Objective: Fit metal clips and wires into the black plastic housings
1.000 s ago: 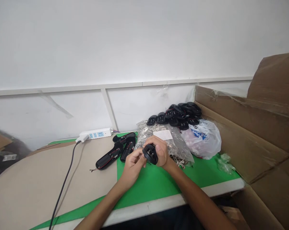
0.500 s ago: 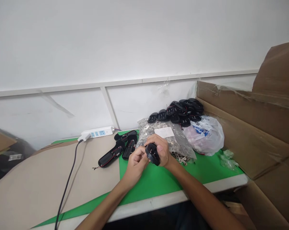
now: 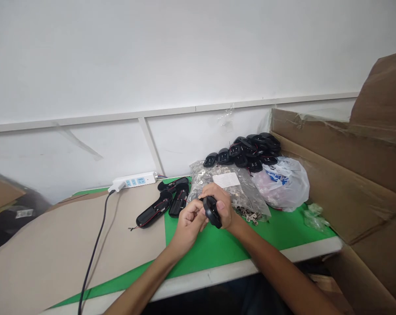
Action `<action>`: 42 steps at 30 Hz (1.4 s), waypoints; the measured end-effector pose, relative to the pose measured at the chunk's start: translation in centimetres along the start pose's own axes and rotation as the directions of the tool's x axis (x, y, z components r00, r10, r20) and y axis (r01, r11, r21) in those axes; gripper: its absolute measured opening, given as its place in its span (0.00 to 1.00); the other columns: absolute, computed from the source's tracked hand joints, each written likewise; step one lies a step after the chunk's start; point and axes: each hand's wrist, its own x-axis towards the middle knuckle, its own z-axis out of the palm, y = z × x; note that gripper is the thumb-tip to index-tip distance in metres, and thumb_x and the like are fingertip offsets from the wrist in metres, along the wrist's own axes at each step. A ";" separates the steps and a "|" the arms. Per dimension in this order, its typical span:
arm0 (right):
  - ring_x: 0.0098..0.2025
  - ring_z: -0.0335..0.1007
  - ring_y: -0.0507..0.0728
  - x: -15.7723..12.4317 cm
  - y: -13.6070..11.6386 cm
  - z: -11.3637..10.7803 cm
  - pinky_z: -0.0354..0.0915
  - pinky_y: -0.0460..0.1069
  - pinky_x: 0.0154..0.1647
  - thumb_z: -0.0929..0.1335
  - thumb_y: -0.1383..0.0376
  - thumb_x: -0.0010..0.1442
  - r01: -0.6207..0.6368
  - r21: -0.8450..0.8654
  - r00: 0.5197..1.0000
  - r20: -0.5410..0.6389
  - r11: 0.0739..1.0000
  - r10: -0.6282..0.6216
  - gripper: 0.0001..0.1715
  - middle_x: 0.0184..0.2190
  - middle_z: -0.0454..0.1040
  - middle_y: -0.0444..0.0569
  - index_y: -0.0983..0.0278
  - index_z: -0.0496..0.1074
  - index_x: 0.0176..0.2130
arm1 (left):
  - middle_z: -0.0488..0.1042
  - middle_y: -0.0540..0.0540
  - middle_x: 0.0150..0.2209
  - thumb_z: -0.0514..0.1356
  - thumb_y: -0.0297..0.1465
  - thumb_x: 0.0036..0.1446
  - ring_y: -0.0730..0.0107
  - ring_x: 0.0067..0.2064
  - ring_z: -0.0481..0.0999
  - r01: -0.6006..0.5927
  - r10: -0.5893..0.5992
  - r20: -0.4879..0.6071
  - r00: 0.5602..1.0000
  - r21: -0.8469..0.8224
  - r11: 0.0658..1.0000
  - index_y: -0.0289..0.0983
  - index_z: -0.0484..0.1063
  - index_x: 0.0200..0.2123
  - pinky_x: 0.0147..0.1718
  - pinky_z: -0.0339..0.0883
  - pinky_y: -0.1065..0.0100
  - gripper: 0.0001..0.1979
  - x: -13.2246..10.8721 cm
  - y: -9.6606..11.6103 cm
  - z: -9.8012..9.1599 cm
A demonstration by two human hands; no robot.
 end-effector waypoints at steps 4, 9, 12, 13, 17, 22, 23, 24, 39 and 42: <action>0.39 0.70 0.62 0.1 0.3 -0.4 0.67 0.58 0.41 0.51 0.49 0.73 -0.004 -0.031 0.998 0.061 1.000 0.006 0.28 0.35 0.71 0.52 0.60 0.70 0.41 | 0.62 0.56 0.21 0.70 0.51 0.56 0.83 0.20 0.55 0.004 -0.004 0.012 1.000 -0.007 1.000 0.37 0.66 0.28 0.21 0.48 0.75 0.25 0.0 0.1 0.1; 0.39 0.71 0.61 0.2 0.4 -0.6 0.68 0.58 0.40 0.51 0.48 0.74 -0.037 -0.045 0.994 0.101 0.998 0.041 0.29 0.35 0.71 0.52 0.61 0.69 0.40 | 0.63 0.56 0.19 0.68 0.52 0.58 0.82 0.20 0.57 0.026 -0.027 0.014 1.000 0.033 0.999 0.37 0.68 0.30 0.21 0.48 0.76 0.25 0.1 -0.2 -0.5; 0.39 0.71 0.60 0.5 0.3 -0.6 0.68 0.58 0.41 0.51 0.48 0.74 -0.068 -0.016 0.994 0.087 0.998 0.069 0.29 0.36 0.71 0.52 0.61 0.70 0.40 | 0.64 0.56 0.17 0.68 0.55 0.57 0.82 0.19 0.57 0.049 -0.050 0.021 0.999 0.045 0.998 0.36 0.69 0.32 0.21 0.49 0.76 0.26 0.3 -0.4 -0.9; 0.39 0.71 0.60 0.6 0.3 -0.7 0.67 0.58 0.41 0.52 0.48 0.74 -0.067 -0.011 0.995 0.077 0.998 0.068 0.29 0.36 0.72 0.52 0.61 0.70 0.40 | 0.64 0.56 0.17 0.68 0.55 0.56 0.82 0.18 0.57 0.054 -0.055 0.022 0.998 0.046 0.997 0.36 0.69 0.32 0.21 0.49 0.76 0.27 0.4 -0.3 -0.9; 0.38 0.70 0.60 0.8 0.3 -1.0 0.66 0.58 0.41 0.54 0.48 0.74 -0.056 -0.026 0.997 0.046 0.998 0.057 0.27 0.35 0.71 0.52 0.61 0.70 0.40 | 0.65 0.56 0.16 0.71 0.53 0.54 0.81 0.18 0.59 0.073 -0.071 -0.035 0.997 0.048 0.996 0.38 0.68 0.33 0.19 0.49 0.76 0.26 0.8 0.2 -0.6; 0.39 0.71 0.61 0.9 0.1 -1.2 0.67 0.58 0.41 0.54 0.47 0.74 -0.088 -0.013 0.994 0.059 0.996 0.089 0.28 0.35 0.72 0.51 0.61 0.71 0.40 | 0.66 0.56 0.17 0.74 0.51 0.50 0.80 0.18 0.60 0.057 -0.055 -0.057 0.997 0.030 0.998 0.38 0.68 0.34 0.18 0.51 0.77 0.26 0.9 0.8 -0.5; 0.39 0.71 0.61 0.9 0.1 -1.2 0.67 0.58 0.41 0.54 0.47 0.74 -0.095 -0.009 0.993 0.062 0.995 0.096 0.29 0.35 0.72 0.51 0.61 0.71 0.40 | 0.66 0.56 0.17 0.73 0.51 0.51 0.80 0.18 0.61 0.055 -0.053 -0.053 0.997 0.029 0.998 0.38 0.68 0.33 0.19 0.51 0.77 0.26 0.8 0.9 -0.6; 0.39 0.71 0.61 0.9 0.1 -1.1 0.67 0.58 0.41 0.53 0.47 0.74 -0.101 -0.007 0.993 0.063 0.995 0.101 0.29 0.35 0.72 0.51 0.61 0.71 0.40 | 0.67 0.56 0.17 0.73 0.51 0.51 0.80 0.18 0.61 0.052 -0.051 -0.050 0.997 0.028 0.998 0.37 0.68 0.32 0.19 0.51 0.77 0.26 0.8 1.0 -0.6; 0.37 0.69 0.60 0.1 0.5 -0.5 0.65 0.57 0.39 0.53 0.47 0.73 -0.137 0.040 0.989 0.070 0.990 0.134 0.28 0.33 0.70 0.50 0.61 0.69 0.38 | 0.63 0.58 0.16 0.76 0.52 0.45 0.83 0.16 0.56 0.131 -0.131 -0.031 0.991 -0.001 0.991 0.35 0.75 0.35 0.17 0.43 0.77 0.28 1.2 1.5 -0.7; 0.36 0.70 0.60 0.6 0.3 -0.7 0.65 0.57 0.39 0.54 0.46 0.73 -0.158 0.055 0.985 0.085 0.986 0.153 0.29 0.33 0.72 0.51 0.61 0.70 0.38 | 0.63 0.57 0.15 0.76 0.51 0.44 0.82 0.16 0.56 0.140 -0.139 -0.023 0.990 0.061 0.988 0.35 0.75 0.33 0.17 0.44 0.77 0.27 1.5 1.9 -1.2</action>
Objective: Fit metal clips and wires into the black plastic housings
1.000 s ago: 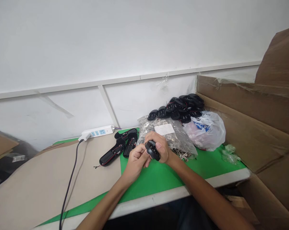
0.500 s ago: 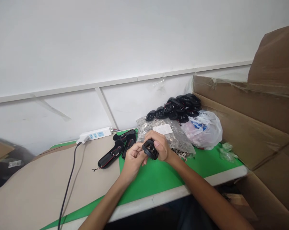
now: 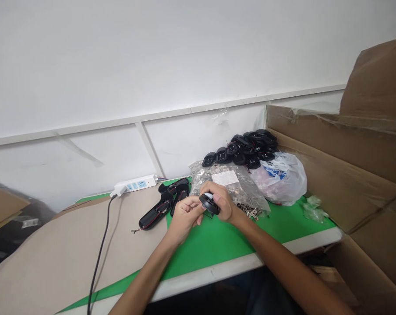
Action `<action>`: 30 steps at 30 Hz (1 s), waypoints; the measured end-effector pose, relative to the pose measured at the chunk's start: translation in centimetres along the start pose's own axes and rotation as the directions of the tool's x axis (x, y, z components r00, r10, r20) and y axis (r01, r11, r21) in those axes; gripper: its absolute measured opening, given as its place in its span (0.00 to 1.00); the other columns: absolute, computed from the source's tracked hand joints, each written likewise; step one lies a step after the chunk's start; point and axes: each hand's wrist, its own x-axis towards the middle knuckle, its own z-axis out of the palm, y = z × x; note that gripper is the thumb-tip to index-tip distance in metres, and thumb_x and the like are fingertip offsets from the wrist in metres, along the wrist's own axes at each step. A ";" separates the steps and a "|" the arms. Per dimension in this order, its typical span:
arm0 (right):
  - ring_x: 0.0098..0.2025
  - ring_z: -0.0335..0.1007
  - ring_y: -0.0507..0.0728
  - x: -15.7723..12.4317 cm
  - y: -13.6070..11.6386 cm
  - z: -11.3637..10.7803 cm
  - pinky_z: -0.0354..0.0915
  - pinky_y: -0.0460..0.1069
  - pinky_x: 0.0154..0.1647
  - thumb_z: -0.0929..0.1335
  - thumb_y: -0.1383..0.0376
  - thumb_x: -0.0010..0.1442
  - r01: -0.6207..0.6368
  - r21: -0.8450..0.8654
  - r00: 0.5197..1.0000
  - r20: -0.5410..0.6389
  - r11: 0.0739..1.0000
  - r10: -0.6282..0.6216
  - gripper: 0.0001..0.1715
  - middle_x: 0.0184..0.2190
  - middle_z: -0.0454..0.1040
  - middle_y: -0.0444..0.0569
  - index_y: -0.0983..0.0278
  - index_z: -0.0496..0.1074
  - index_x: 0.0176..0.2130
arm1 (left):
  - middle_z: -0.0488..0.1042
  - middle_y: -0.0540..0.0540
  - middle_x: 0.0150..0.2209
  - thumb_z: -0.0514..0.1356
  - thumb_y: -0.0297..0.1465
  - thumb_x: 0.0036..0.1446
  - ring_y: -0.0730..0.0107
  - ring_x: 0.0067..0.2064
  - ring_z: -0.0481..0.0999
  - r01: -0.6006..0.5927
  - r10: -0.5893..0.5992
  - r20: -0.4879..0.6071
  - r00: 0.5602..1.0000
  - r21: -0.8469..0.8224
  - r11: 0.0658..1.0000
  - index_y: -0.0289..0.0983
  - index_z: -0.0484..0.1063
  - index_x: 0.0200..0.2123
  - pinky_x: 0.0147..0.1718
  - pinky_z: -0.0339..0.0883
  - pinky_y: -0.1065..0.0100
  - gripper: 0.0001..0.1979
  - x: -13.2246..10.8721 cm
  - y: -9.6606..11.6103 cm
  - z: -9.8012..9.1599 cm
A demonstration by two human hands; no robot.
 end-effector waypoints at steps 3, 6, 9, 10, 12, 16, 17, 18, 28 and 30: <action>0.36 0.71 0.60 0.4 -0.4 -0.4 0.64 0.56 0.40 0.55 0.45 0.72 -0.035 0.050 0.999 0.034 0.998 0.034 0.30 0.33 0.74 0.51 0.62 0.72 0.37 | 0.66 0.55 0.16 0.77 0.48 0.43 0.83 0.16 0.57 -0.022 0.025 -0.026 0.999 0.119 0.993 0.35 0.74 0.27 0.17 0.47 0.77 0.25 0.1 0.7 -0.4; 0.35 0.71 0.59 0.6 -0.6 -0.5 0.64 0.55 0.39 0.56 0.44 0.71 -0.071 0.094 0.996 0.065 0.993 0.065 0.31 0.32 0.75 0.50 0.62 0.72 0.35 | 0.66 0.54 0.17 0.78 0.45 0.40 0.82 0.17 0.58 -0.055 0.074 -0.087 0.993 0.199 0.978 0.35 0.72 0.22 0.17 0.49 0.77 0.24 0.2 1.2 -0.5; 0.34 0.70 0.59 0.6 -0.6 -0.4 0.64 0.55 0.39 0.56 0.43 0.71 -0.094 0.119 0.993 0.084 0.989 0.084 0.32 0.32 0.74 0.50 0.62 0.72 0.34 | 0.64 0.55 0.16 0.78 0.42 0.38 0.82 0.19 0.57 -0.106 0.139 -0.144 0.980 0.213 0.971 0.35 0.69 0.18 0.19 0.49 0.77 0.23 0.2 0.9 -0.4; 0.34 0.69 0.59 0.5 -0.7 -0.3 0.63 0.55 0.39 0.56 0.43 0.71 -0.094 0.129 0.993 0.086 0.987 0.084 0.32 0.32 0.74 0.50 0.62 0.72 0.34 | 0.64 0.54 0.16 0.78 0.41 0.37 0.82 0.19 0.58 -0.123 0.159 -0.160 0.974 0.212 0.969 0.35 0.69 0.17 0.19 0.50 0.77 0.23 0.2 0.8 -0.4; 0.35 0.69 0.59 0.4 -0.7 -0.1 0.63 0.55 0.39 0.56 0.44 0.72 -0.088 0.151 0.993 0.092 0.985 0.074 0.31 0.32 0.74 0.50 0.62 0.72 0.35 | 0.66 0.53 0.17 0.78 0.40 0.37 0.81 0.20 0.60 -0.158 0.198 -0.189 0.962 0.210 0.965 0.35 0.68 0.16 0.21 0.53 0.77 0.22 0.1 0.3 -0.4; 0.34 0.69 0.59 0.3 -0.9 0.1 0.62 0.54 0.38 0.56 0.45 0.72 -0.072 0.167 0.994 0.091 0.983 0.058 0.31 0.31 0.73 0.50 0.63 0.72 0.35 | 0.68 0.53 0.18 0.77 0.38 0.39 0.80 0.22 0.63 -0.208 0.255 -0.216 0.942 0.216 0.954 0.35 0.70 0.17 0.23 0.58 0.77 0.20 0.1 -0.6 -0.6; 0.34 0.69 0.59 0.2 -0.9 0.2 0.62 0.54 0.38 0.56 0.45 0.72 -0.070 0.165 0.994 0.091 0.984 0.055 0.31 0.32 0.73 0.50 0.63 0.72 0.35 | 0.68 0.53 0.18 0.77 0.39 0.39 0.80 0.22 0.63 -0.213 0.259 -0.210 0.943 0.216 0.953 0.35 0.70 0.18 0.22 0.58 0.77 0.20 0.2 -0.7 -0.7; 0.34 0.69 0.59 0.2 -1.0 0.2 0.62 0.54 0.38 0.55 0.45 0.72 -0.068 0.159 0.994 0.094 0.985 0.054 0.31 0.32 0.73 0.50 0.63 0.72 0.35 | 0.68 0.53 0.18 0.77 0.39 0.39 0.80 0.21 0.63 -0.220 0.264 -0.204 0.943 0.214 0.952 0.35 0.71 0.18 0.22 0.58 0.77 0.20 0.2 -0.9 -0.8; 0.36 0.71 0.59 0.6 -1.1 -0.7 0.64 0.54 0.40 0.54 0.47 0.74 0.014 -0.007 0.995 0.099 1.000 -0.013 0.31 0.34 0.74 0.52 0.64 0.73 0.38 | 0.68 0.54 0.20 0.71 0.37 0.50 0.80 0.23 0.63 -0.391 0.456 -0.082 0.886 0.395 0.831 0.35 0.72 0.21 0.23 0.57 0.78 0.15 0.7 -0.8 -1.5; 0.37 0.72 0.59 0.8 -1.2 -1.0 0.66 0.54 0.41 0.55 0.48 0.74 0.039 -0.039 0.994 0.108 0.998 -0.034 0.30 0.35 0.75 0.52 0.64 0.73 0.39 | 0.67 0.54 0.20 0.69 0.36 0.53 0.81 0.23 0.61 -0.431 0.509 -0.039 0.860 0.478 0.765 0.35 0.71 0.21 0.23 0.56 0.77 0.15 0.7 -0.8 -1.6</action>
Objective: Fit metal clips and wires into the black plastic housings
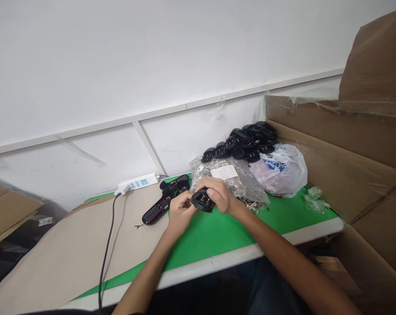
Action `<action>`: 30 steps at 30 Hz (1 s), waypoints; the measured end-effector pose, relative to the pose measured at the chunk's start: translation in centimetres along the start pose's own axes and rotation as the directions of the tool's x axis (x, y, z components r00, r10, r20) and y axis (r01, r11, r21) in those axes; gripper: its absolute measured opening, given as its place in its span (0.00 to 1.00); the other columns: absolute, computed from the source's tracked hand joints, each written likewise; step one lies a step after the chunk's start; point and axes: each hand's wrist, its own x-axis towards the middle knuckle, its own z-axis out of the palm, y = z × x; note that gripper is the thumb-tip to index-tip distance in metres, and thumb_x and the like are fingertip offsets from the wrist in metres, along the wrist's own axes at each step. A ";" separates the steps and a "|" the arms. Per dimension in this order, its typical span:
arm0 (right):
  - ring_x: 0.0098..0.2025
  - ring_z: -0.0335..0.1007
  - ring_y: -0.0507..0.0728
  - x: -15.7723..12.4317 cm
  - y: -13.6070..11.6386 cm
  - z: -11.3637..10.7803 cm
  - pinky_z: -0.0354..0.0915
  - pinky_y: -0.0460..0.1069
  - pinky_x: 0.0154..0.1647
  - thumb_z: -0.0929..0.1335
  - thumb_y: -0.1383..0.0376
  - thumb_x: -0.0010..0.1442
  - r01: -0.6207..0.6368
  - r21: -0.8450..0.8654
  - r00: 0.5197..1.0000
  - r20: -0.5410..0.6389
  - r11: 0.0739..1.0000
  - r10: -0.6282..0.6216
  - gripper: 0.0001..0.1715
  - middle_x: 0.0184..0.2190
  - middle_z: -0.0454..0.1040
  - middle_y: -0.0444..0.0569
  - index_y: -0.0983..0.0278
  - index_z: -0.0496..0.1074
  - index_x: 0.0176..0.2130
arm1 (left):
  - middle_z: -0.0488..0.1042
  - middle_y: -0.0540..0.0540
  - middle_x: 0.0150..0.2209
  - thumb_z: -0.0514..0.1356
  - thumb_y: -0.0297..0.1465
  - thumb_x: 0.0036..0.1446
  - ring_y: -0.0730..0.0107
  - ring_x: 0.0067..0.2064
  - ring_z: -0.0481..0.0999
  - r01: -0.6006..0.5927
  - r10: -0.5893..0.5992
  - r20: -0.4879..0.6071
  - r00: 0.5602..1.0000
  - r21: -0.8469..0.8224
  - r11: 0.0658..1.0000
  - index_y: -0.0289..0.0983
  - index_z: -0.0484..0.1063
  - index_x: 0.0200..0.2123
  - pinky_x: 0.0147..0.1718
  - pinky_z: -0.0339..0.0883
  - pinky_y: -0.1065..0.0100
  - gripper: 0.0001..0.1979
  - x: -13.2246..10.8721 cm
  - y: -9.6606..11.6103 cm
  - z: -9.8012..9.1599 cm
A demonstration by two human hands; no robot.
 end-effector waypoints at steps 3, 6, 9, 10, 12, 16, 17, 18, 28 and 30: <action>0.39 0.74 0.59 0.0 0.0 -0.2 0.68 0.54 0.43 0.56 0.48 0.74 -0.003 -0.024 1.000 -0.008 1.000 0.003 0.29 0.36 0.77 0.53 0.64 0.74 0.41 | 0.65 0.55 0.20 0.65 0.35 0.57 0.81 0.23 0.60 -0.136 0.136 0.005 0.991 0.121 0.983 0.35 0.68 0.21 0.24 0.54 0.77 0.16 -0.1 -0.3 -0.1; 0.38 0.76 0.58 -0.1 0.2 -0.1 0.70 0.53 0.43 0.56 0.46 0.74 -0.051 -0.010 0.998 -0.033 0.999 0.050 0.29 0.37 0.79 0.51 0.64 0.73 0.49 | 0.65 0.54 0.20 0.63 0.35 0.60 0.80 0.23 0.61 -0.239 0.236 0.039 0.971 0.212 0.948 0.36 0.66 0.21 0.25 0.55 0.76 0.16 -0.2 -0.7 -0.2; 0.36 0.77 0.57 -0.3 0.6 0.0 0.71 0.53 0.41 0.58 0.49 0.74 -0.114 -0.083 0.991 -0.084 0.990 0.107 0.26 0.35 0.80 0.49 0.63 0.70 0.54 | 0.67 0.53 0.22 0.63 0.37 0.60 0.78 0.24 0.64 -0.249 0.241 0.062 0.968 0.255 0.934 0.36 0.69 0.26 0.25 0.58 0.75 0.14 -0.4 -1.3 -0.1; 0.36 0.77 0.57 -0.3 0.7 0.0 0.71 0.52 0.41 0.59 0.51 0.74 -0.129 -0.132 0.987 -0.112 0.983 0.115 0.23 0.35 0.80 0.49 0.63 0.70 0.53 | 0.69 0.53 0.24 0.64 0.39 0.60 0.78 0.24 0.65 -0.232 0.224 0.061 0.973 0.245 0.941 0.36 0.71 0.30 0.25 0.60 0.75 0.13 -0.5 -1.4 -0.1; 0.37 0.77 0.57 -0.3 0.8 0.0 0.71 0.52 0.42 0.60 0.55 0.72 -0.155 -0.232 0.978 -0.176 0.960 0.115 0.19 0.36 0.80 0.49 0.62 0.71 0.52 | 0.72 0.52 0.28 0.66 0.43 0.59 0.77 0.25 0.67 -0.177 0.169 0.058 0.984 0.186 0.966 0.36 0.74 0.43 0.25 0.63 0.75 0.17 -0.8 -1.6 -0.1; 0.43 0.79 0.58 -0.1 0.8 0.1 0.72 0.53 0.46 0.62 0.58 0.71 -0.184 -0.331 0.964 -0.246 0.926 0.103 0.15 0.41 0.81 0.51 0.61 0.71 0.51 | 0.76 0.48 0.37 0.69 0.47 0.57 0.78 0.26 0.68 -0.040 0.036 0.031 0.999 0.111 0.993 0.38 0.68 0.61 0.26 0.67 0.73 0.33 -0.9 -1.6 0.0; 0.45 0.79 0.59 -0.1 0.8 0.2 0.73 0.53 0.48 0.63 0.57 0.71 -0.185 -0.335 0.965 -0.239 0.924 0.106 0.15 0.42 0.80 0.52 0.61 0.70 0.52 | 0.76 0.47 0.39 0.69 0.48 0.57 0.78 0.27 0.69 -0.021 0.021 0.006 1.000 0.126 0.992 0.38 0.70 0.59 0.27 0.68 0.73 0.32 -0.9 -1.6 0.1; 0.46 0.79 0.59 -0.1 0.8 0.3 0.73 0.54 0.49 0.63 0.57 0.71 -0.184 -0.334 0.968 -0.225 0.925 0.112 0.16 0.43 0.80 0.52 0.61 0.70 0.52 | 0.76 0.47 0.39 0.70 0.48 0.56 0.77 0.28 0.69 -0.014 0.017 -0.017 1.000 0.142 0.990 0.38 0.73 0.56 0.27 0.68 0.73 0.30 -0.8 -1.5 0.1; 0.48 0.77 0.58 -0.4 1.1 1.7 0.73 0.55 0.52 0.61 0.53 0.74 -0.240 -0.113 0.962 -0.159 0.964 0.221 0.20 0.49 0.76 0.54 0.61 0.64 0.58 | 0.77 0.43 0.51 0.75 0.42 0.51 0.76 0.32 0.72 -0.031 0.032 -0.004 0.999 0.079 0.996 0.41 0.76 0.54 0.29 0.71 0.73 0.29 0.0 -0.9 -0.4; 0.49 0.75 0.59 -0.3 0.9 1.7 0.71 0.56 0.53 0.58 0.52 0.76 -0.225 -0.109 0.967 -0.144 0.968 0.209 0.21 0.48 0.76 0.54 0.61 0.66 0.56 | 0.77 0.42 0.53 0.75 0.40 0.50 0.76 0.32 0.73 -0.031 0.029 0.017 0.999 0.089 0.996 0.40 0.74 0.55 0.29 0.72 0.72 0.29 0.0 -0.9 -0.5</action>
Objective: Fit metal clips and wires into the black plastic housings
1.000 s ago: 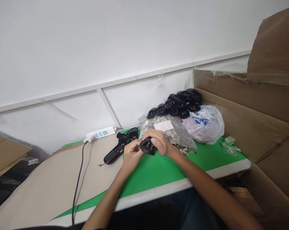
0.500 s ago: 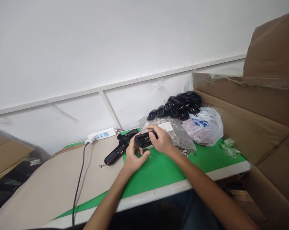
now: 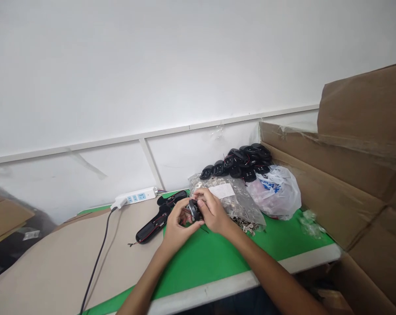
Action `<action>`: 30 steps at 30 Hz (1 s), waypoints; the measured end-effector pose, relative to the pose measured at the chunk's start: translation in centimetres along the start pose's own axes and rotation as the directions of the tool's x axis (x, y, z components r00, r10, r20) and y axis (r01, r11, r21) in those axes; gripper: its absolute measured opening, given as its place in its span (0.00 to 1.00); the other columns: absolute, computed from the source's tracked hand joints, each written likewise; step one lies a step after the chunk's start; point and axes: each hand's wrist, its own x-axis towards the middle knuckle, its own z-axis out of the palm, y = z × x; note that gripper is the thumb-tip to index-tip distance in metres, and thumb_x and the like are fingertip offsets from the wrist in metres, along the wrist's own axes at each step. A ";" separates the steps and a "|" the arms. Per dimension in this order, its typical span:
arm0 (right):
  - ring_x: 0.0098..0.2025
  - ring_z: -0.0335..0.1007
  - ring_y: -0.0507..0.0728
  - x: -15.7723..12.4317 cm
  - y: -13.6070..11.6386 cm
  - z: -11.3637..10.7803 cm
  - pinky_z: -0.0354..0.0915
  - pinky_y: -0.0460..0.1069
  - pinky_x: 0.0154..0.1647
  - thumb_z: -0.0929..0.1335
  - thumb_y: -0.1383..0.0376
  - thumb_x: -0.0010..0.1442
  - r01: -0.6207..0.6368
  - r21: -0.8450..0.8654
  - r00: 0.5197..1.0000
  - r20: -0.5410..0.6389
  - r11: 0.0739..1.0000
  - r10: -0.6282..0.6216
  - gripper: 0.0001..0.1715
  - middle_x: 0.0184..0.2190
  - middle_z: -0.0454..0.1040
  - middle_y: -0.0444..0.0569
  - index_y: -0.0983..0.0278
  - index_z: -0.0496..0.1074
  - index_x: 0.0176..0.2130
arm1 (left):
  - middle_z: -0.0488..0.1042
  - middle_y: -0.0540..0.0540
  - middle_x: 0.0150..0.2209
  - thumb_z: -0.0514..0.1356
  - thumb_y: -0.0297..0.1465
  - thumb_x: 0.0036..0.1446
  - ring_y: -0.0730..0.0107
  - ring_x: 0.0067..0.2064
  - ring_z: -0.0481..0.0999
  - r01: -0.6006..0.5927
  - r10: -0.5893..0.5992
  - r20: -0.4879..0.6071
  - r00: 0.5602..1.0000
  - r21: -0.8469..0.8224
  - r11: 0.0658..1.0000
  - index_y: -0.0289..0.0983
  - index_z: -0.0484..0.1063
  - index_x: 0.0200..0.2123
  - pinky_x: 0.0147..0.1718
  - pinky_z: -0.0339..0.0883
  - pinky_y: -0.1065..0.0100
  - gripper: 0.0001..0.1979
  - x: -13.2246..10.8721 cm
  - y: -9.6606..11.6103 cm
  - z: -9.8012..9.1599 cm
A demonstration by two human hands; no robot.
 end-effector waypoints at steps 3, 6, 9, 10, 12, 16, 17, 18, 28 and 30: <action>0.53 0.73 0.60 0.1 -0.1 0.2 0.69 0.56 0.56 0.54 0.48 0.77 0.001 0.010 1.000 0.021 1.000 -0.001 0.27 0.49 0.75 0.54 0.61 0.70 0.54 | 0.78 0.43 0.50 0.73 0.37 0.51 0.78 0.30 0.72 0.008 -0.009 0.011 1.000 0.072 0.997 0.40 0.72 0.54 0.26 0.70 0.74 0.28 -0.2 -0.2 0.0; 0.54 0.71 0.60 0.2 0.1 0.4 0.67 0.57 0.59 0.51 0.45 0.77 -0.023 0.014 0.999 0.029 1.000 0.023 0.33 0.49 0.74 0.55 0.62 0.71 0.53 | 0.78 0.43 0.50 0.71 0.35 0.53 0.79 0.29 0.72 -0.081 0.087 -0.025 0.996 0.187 0.979 0.39 0.71 0.54 0.26 0.71 0.74 0.26 -0.1 -1.0 -0.3; 0.55 0.70 0.60 0.3 0.2 0.4 0.67 0.57 0.59 0.50 0.42 0.76 -0.028 -0.004 0.999 0.037 1.000 0.029 0.36 0.51 0.73 0.56 0.62 0.71 0.53 | 0.77 0.40 0.54 0.69 0.36 0.57 0.78 0.30 0.74 -0.189 0.222 -0.058 0.973 0.349 0.918 0.39 0.70 0.56 0.28 0.73 0.73 0.25 0.3 -2.0 -1.0; 0.54 0.70 0.60 0.2 0.1 0.3 0.68 0.57 0.58 0.50 0.40 0.75 -0.022 -0.014 0.999 0.043 1.000 0.023 0.38 0.51 0.72 0.56 0.63 0.71 0.54 | 0.77 0.39 0.55 0.68 0.36 0.59 0.76 0.32 0.76 -0.206 0.255 -0.064 0.965 0.413 0.887 0.39 0.70 0.58 0.30 0.75 0.72 0.25 0.4 -2.2 -1.4; 0.50 0.71 0.60 0.1 -0.2 0.1 0.70 0.56 0.53 0.49 0.36 0.72 0.009 -0.043 0.998 0.062 0.999 -0.006 0.43 0.49 0.72 0.56 0.63 0.71 0.55 | 0.77 0.38 0.57 0.65 0.37 0.63 0.69 0.40 0.81 -0.221 0.304 -0.071 0.950 0.537 0.814 0.39 0.69 0.59 0.37 0.79 0.69 0.23 0.6 -2.7 -2.0; 0.40 0.73 0.59 -0.3 -0.7 -0.1 0.71 0.54 0.42 0.58 0.33 0.68 0.034 -0.203 0.985 0.172 0.979 0.002 0.43 0.42 0.76 0.53 0.64 0.70 0.57 | 0.78 0.39 0.58 0.61 0.38 0.67 0.61 0.56 0.81 -0.228 0.369 -0.053 0.928 0.702 0.674 0.39 0.69 0.61 0.48 0.81 0.66 0.21 0.5 -3.5 -2.9; 0.39 0.75 0.59 -0.4 -0.7 -0.1 0.71 0.54 0.41 0.61 0.35 0.68 0.029 -0.262 0.980 0.198 0.965 0.024 0.40 0.41 0.77 0.53 0.64 0.69 0.58 | 0.78 0.39 0.58 0.61 0.38 0.68 0.62 0.56 0.81 -0.235 0.380 -0.042 0.924 0.723 0.650 0.39 0.70 0.61 0.48 0.81 0.67 0.20 0.4 -3.7 -3.0; 0.40 0.76 0.60 -0.5 -0.6 0.0 0.72 0.54 0.41 0.64 0.37 0.68 0.037 -0.317 0.976 0.217 0.948 0.034 0.38 0.42 0.79 0.53 0.63 0.69 0.59 | 0.78 0.39 0.58 0.60 0.38 0.69 0.62 0.56 0.82 -0.243 0.389 -0.030 0.921 0.737 0.631 0.39 0.70 0.61 0.47 0.81 0.68 0.20 0.3 -3.8 -3.0; 0.63 0.73 0.62 1.1 0.1 0.2 0.73 0.57 0.61 0.62 0.58 0.76 0.203 -0.506 0.979 0.099 0.839 -0.177 0.26 0.63 0.73 0.56 0.58 0.67 0.68 | 0.67 0.30 0.67 0.60 0.33 0.68 0.58 0.46 0.86 -0.261 0.447 -0.010 0.895 0.800 0.541 0.39 0.68 0.66 0.35 0.80 0.70 0.24 0.4 -3.2 -2.5; 0.65 0.70 0.62 2.4 0.3 -1.1 0.70 0.58 0.66 0.62 0.59 0.76 0.178 -0.524 0.978 -0.003 0.833 -0.211 0.27 0.65 0.71 0.57 0.60 0.66 0.69 | 0.67 0.31 0.68 0.61 0.31 0.67 0.61 0.43 0.87 -0.384 0.492 0.104 0.864 0.770 0.510 0.41 0.70 0.65 0.33 0.79 0.71 0.23 0.3 -3.0 -2.3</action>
